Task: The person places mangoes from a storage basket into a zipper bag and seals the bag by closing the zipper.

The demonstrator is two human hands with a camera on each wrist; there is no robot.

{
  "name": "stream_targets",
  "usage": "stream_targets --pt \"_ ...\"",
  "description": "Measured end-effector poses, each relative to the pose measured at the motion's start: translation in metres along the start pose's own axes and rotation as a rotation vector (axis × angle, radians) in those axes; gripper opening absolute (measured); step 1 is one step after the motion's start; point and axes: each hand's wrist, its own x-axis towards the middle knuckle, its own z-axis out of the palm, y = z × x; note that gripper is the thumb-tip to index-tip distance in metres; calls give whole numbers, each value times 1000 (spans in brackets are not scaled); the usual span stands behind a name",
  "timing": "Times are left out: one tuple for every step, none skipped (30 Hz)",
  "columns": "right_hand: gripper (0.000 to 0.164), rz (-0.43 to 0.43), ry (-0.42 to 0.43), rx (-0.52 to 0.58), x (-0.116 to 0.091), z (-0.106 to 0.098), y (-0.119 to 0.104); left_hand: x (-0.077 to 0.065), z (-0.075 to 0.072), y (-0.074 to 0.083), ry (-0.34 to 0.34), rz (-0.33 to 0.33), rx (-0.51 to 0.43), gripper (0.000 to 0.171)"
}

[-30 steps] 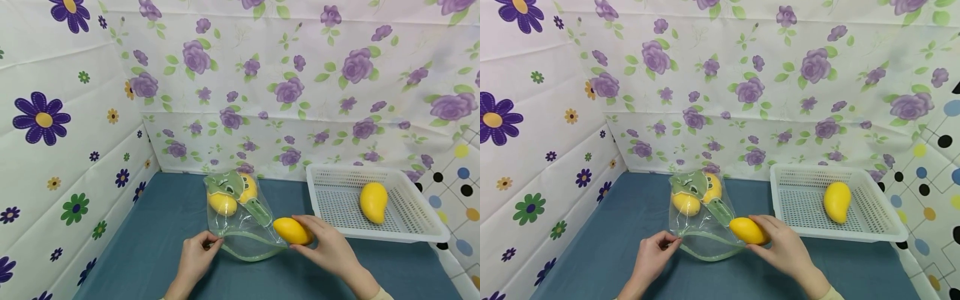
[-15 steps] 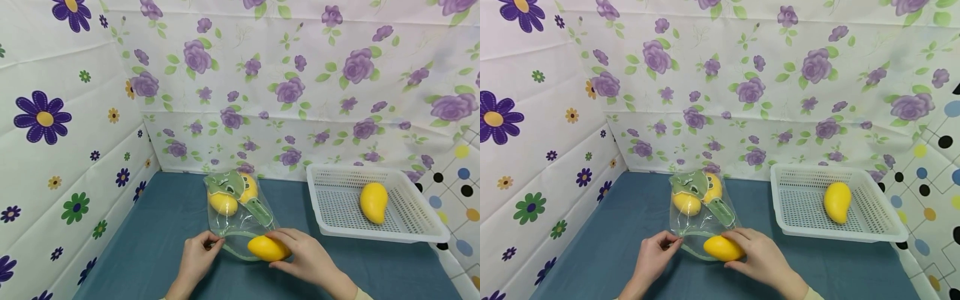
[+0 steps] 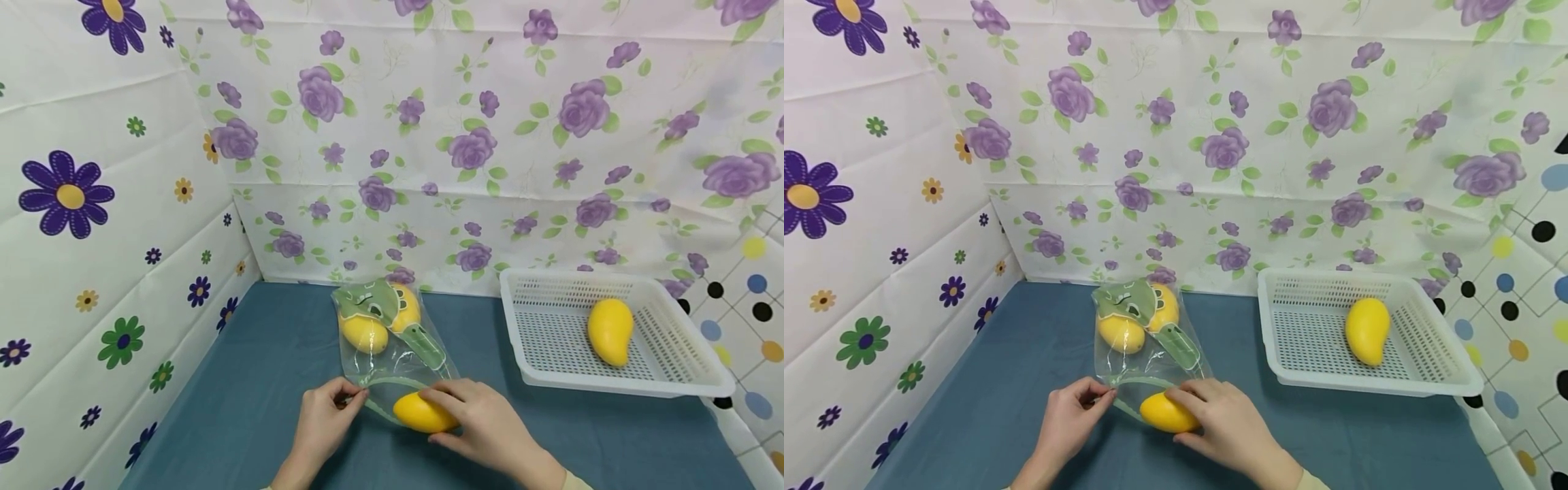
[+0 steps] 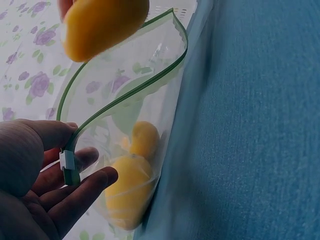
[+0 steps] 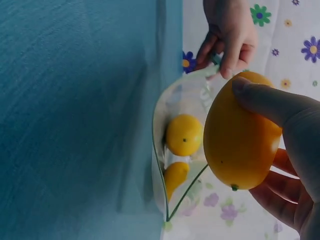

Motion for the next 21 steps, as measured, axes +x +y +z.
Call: stream_targets --pt "71 -15 -7 -17 0 1 -1 0 0 0 -3 -1 3 22" --pt "72 -30 -15 -31 1 3 -2 0 0 0 -5 -3 5 22" --pt "73 -44 -22 -47 1 4 -3 0 0 0 -8 -4 7 21" --pt "73 -57 -30 -60 1 6 -4 0 0 1 -10 -6 9 21" --pt "73 -67 -37 -68 2 7 -5 0 0 1 -12 -8 9 21" --pt "73 -72 -44 -73 2 9 -6 -1 0 1 -13 -10 10 21" --pt "73 -75 -51 -78 3 10 -7 0 0 1 -14 -11 8 20" --pt "73 -74 -55 -79 4 11 -8 -1 0 2 -15 -12 8 20" --pt "73 -73 -58 -80 4 12 -9 -1 0 2 -16 -13 6 20" --pt "72 -71 -61 -78 5 13 -11 -1 -1 2 -18 -14 6 20" --pt "72 -70 -63 -75 6 14 -12 -1 -1 2 -19 -16 4 19" --pt "72 -71 -65 -76 6 16 -13 -1 -1 2 -22 -17 2 19" --pt "72 -75 -66 -79 7 17 -15 -1 -1 3 -24 -18 1 19" --pt "72 -79 -67 -82 7 19 -17 -2 -2 3 -26 -18 1 19" --pt "72 -86 -68 -89 8 21 -19 -2 -2 3 -29 -20 -1 19" --pt "73 -93 -66 -98 8 23 -21 -2 -2 3 -31 -21 -2 19" --pt "73 -101 -63 -108 9 25 -23 -2 -2 3 -34 -22 -4 19" --pt "73 -108 -59 -120 9 27 -24 -2 -3 3 -36 -23 -5 18" --pt "73 -114 -52 -130 10 29 -26 -2 -3 3 -38 -24 -4 18" --pt "73 -116 -43 -139 10 30 -28 -2 -3 2 -39 -25 -4 18" --pt "73 -117 -34 -151 11 32 -30 -2 -3 2 -40 -26 -4 17"
